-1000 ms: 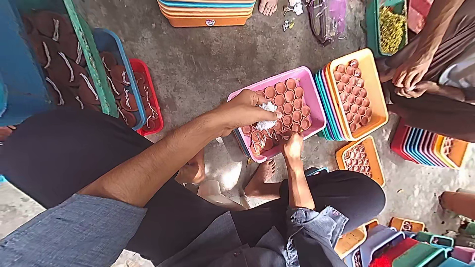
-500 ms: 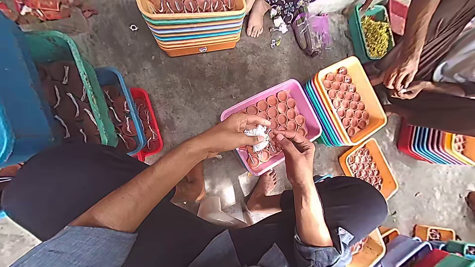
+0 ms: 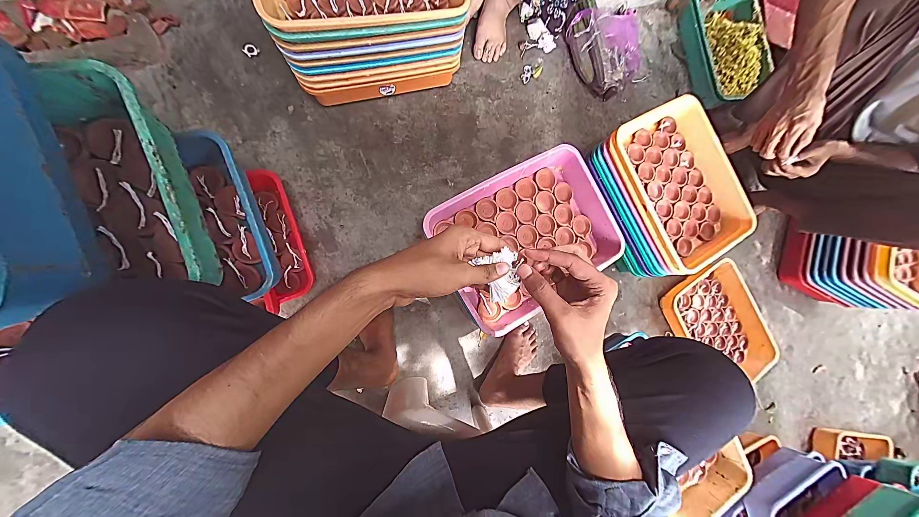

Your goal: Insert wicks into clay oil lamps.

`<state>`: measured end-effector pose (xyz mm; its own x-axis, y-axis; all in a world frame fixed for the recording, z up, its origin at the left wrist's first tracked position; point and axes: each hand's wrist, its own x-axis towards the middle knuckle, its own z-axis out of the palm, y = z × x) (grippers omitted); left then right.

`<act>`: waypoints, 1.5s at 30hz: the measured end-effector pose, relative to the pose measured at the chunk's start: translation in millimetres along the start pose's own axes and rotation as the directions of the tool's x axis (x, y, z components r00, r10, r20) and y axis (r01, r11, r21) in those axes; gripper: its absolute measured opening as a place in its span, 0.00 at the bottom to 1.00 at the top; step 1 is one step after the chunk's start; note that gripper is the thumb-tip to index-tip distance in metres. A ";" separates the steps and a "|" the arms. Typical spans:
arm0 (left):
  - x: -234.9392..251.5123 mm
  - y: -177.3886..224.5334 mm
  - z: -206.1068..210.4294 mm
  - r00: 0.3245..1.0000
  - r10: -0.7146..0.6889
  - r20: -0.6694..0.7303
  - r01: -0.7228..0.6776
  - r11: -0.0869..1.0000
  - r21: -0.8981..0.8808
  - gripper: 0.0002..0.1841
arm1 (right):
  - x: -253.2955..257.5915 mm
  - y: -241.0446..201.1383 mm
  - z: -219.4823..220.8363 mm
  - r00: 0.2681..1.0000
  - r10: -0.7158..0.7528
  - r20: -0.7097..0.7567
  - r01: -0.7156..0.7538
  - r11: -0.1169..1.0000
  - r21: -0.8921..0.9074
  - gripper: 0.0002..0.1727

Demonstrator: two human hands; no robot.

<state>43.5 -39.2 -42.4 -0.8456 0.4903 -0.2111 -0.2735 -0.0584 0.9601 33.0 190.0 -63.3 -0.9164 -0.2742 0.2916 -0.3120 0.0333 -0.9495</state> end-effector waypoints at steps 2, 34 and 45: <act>-0.5 -0.1 -0.2 1.000 0.011 -0.006 -0.011 1.000 0.015 0.13 | 0.0 -0.5 0.6 1.000 0.001 0.017 0.000 0.999 -0.041 0.13; 1.0 0.3 3.7 0.984 0.027 -0.177 -0.033 0.999 -0.031 0.10 | -0.4 1.7 5.8 0.987 0.149 0.064 -0.158 0.974 0.163 0.07; 1.6 -0.6 6.5 0.976 0.011 -0.218 -0.031 0.996 -0.087 0.09 | -4.0 10.6 11.0 0.973 0.226 0.042 -0.226 0.904 0.362 0.10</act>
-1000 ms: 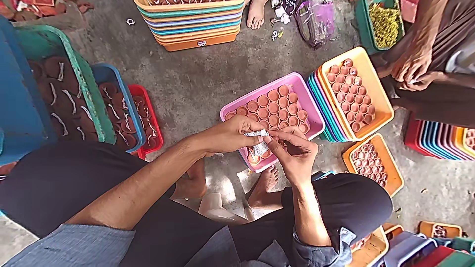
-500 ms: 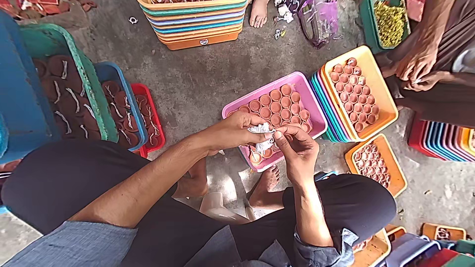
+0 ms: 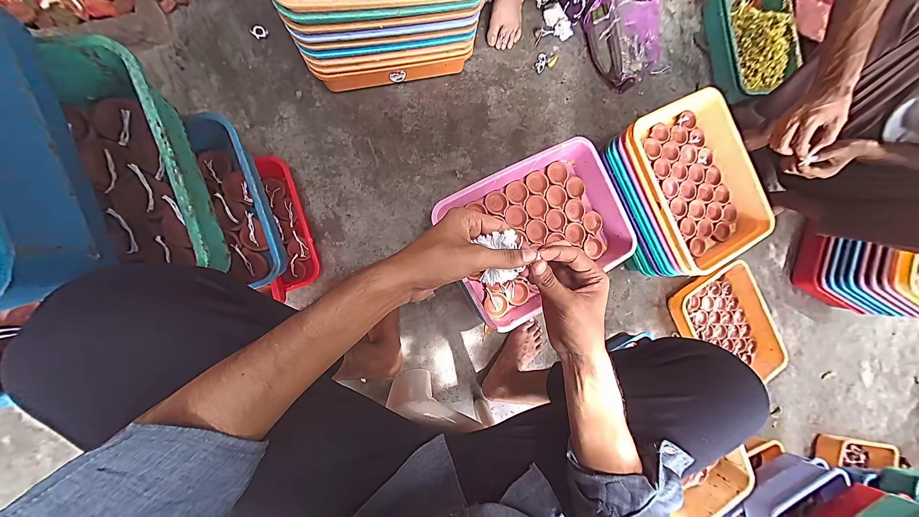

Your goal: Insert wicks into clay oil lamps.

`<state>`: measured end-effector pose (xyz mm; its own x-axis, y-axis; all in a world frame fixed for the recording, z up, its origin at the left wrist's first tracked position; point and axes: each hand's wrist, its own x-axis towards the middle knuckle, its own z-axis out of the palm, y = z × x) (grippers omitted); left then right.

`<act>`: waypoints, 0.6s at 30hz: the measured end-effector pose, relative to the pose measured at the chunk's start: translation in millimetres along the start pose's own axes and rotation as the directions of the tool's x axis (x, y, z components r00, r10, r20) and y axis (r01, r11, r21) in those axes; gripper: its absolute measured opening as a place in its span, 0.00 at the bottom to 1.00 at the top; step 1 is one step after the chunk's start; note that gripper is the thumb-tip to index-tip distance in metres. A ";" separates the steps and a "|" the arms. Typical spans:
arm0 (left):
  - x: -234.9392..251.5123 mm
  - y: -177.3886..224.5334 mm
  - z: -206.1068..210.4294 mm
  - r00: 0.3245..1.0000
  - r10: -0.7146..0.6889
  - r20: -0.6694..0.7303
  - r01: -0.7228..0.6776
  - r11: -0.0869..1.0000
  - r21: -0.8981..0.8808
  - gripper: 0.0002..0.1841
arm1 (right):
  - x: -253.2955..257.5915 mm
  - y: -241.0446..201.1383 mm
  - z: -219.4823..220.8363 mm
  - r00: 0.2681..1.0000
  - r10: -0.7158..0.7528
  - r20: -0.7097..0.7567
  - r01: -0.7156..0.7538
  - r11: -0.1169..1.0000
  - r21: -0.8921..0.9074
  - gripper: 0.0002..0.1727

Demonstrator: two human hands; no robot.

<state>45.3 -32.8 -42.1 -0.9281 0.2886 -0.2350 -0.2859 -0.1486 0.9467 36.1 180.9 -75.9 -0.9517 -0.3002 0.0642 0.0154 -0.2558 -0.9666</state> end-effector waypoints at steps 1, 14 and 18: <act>-0.2 -0.3 -0.1 1.000 0.003 0.007 -0.003 1.000 0.001 0.09 | 0.1 0.1 0.0 1.000 -0.008 0.002 0.008 1.000 0.007 0.10; -1.5 0.2 1.4 0.999 0.010 0.044 -0.009 1.000 -0.014 0.08 | 1.8 -1.4 -1.4 0.994 -0.085 0.063 0.084 0.996 0.022 0.07; -2.3 1.4 1.3 0.999 0.014 0.052 -0.015 1.000 0.010 0.09 | 1.5 -1.6 -1.3 0.995 -0.084 0.050 0.084 0.996 0.003 0.07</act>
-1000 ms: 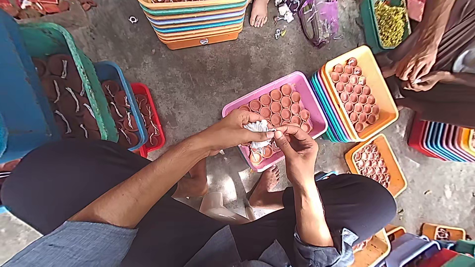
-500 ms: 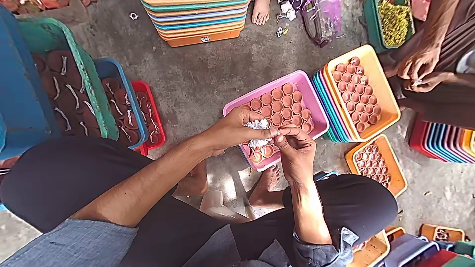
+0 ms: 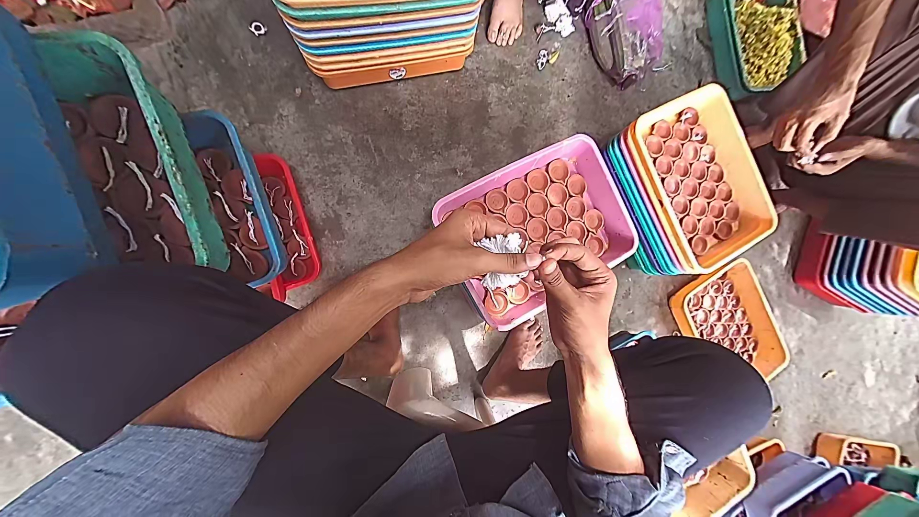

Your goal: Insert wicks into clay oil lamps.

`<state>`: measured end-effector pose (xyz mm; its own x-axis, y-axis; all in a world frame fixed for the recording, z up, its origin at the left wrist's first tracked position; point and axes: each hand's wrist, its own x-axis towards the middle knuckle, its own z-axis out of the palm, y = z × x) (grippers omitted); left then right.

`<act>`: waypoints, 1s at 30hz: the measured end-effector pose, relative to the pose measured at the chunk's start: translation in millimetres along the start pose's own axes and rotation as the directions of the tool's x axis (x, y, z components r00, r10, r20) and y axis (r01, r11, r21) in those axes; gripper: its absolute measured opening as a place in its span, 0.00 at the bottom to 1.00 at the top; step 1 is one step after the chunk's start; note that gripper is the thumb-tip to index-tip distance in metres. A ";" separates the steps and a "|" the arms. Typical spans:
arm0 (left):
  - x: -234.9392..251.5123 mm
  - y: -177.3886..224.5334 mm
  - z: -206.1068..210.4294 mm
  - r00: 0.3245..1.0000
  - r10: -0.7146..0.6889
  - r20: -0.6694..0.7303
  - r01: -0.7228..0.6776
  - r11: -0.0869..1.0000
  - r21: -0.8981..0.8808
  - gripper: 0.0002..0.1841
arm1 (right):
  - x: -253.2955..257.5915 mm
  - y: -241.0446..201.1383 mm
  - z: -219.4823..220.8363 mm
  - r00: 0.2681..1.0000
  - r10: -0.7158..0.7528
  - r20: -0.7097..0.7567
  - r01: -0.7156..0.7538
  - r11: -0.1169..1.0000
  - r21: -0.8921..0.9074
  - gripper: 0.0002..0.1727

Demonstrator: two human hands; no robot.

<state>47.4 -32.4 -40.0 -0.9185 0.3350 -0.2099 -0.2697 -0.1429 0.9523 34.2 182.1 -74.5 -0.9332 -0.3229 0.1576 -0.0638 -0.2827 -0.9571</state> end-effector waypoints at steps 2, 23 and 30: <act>0.0 0.4 0.0 1.000 0.003 0.007 -0.003 1.000 0.006 0.09 | 0.1 0.0 0.4 1.000 -0.001 -0.006 0.001 1.000 -0.001 0.06; -0.9 0.8 -1.3 0.999 0.008 0.031 -0.009 0.999 0.032 0.11 | 3.1 -21.5 -13.6 0.993 -0.019 0.120 0.047 0.970 -0.238 0.06; -0.3 1.6 -2.5 0.997 0.005 0.072 -0.008 0.999 0.044 0.11 | 2.8 -21.5 -15.2 0.989 0.115 0.091 -0.102 0.986 -0.133 0.05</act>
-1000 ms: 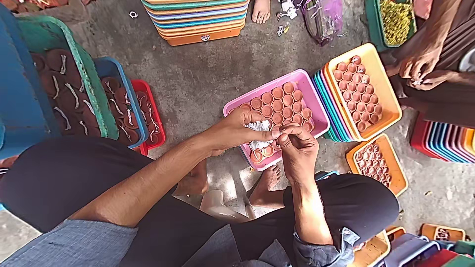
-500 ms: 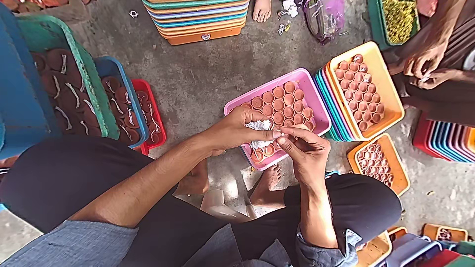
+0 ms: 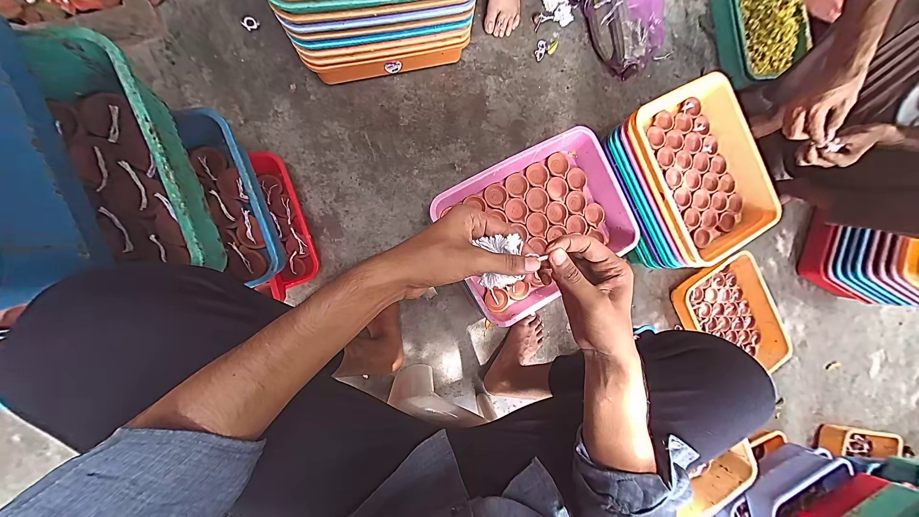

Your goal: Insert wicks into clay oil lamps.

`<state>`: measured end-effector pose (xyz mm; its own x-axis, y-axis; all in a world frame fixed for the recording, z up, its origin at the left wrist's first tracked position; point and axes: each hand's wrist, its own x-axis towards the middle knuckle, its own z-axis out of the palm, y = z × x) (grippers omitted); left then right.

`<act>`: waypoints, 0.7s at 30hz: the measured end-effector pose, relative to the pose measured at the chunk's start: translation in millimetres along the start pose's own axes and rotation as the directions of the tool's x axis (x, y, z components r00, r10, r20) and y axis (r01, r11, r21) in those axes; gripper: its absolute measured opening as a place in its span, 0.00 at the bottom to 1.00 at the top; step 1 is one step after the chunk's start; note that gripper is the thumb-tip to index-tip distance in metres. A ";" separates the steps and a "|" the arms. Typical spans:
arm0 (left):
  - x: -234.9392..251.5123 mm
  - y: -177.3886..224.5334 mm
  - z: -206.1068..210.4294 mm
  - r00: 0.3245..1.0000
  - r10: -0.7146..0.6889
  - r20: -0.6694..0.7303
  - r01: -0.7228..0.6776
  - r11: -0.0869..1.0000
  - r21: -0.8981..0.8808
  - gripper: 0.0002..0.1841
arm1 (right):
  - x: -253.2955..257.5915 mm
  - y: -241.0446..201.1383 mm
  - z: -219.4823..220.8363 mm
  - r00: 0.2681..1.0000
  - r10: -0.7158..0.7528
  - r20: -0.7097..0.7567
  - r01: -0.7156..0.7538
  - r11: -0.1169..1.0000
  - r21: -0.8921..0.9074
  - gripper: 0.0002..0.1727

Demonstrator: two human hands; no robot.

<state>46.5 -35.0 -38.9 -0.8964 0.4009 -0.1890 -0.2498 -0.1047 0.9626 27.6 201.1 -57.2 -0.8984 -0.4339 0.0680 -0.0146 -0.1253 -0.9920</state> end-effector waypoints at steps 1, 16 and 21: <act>-0.1 -0.3 -0.1 1.000 0.003 -0.006 -0.003 1.000 0.010 0.10 | 0.2 -0.6 -0.7 1.000 0.007 -0.009 -0.007 1.000 0.006 0.06; 1.2 -8.0 -6.6 0.979 -0.106 -0.171 0.113 0.993 0.031 0.09 | 11.2 13.6 -52.5 0.947 0.124 -0.297 -0.175 0.973 -0.150 0.06; 1.5 -4.4 -6.5 0.973 -0.116 -0.200 0.127 0.991 0.044 0.11 | 15.7 43.5 -72.4 0.869 0.203 -0.451 -0.323 0.923 -0.208 0.07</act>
<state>43.8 -39.9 -44.6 -0.9165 0.2197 -0.3343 -0.3453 -0.0126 0.9384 -18.9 253.4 -106.9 -0.9818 0.0003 -0.1898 0.1856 0.2103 -0.9599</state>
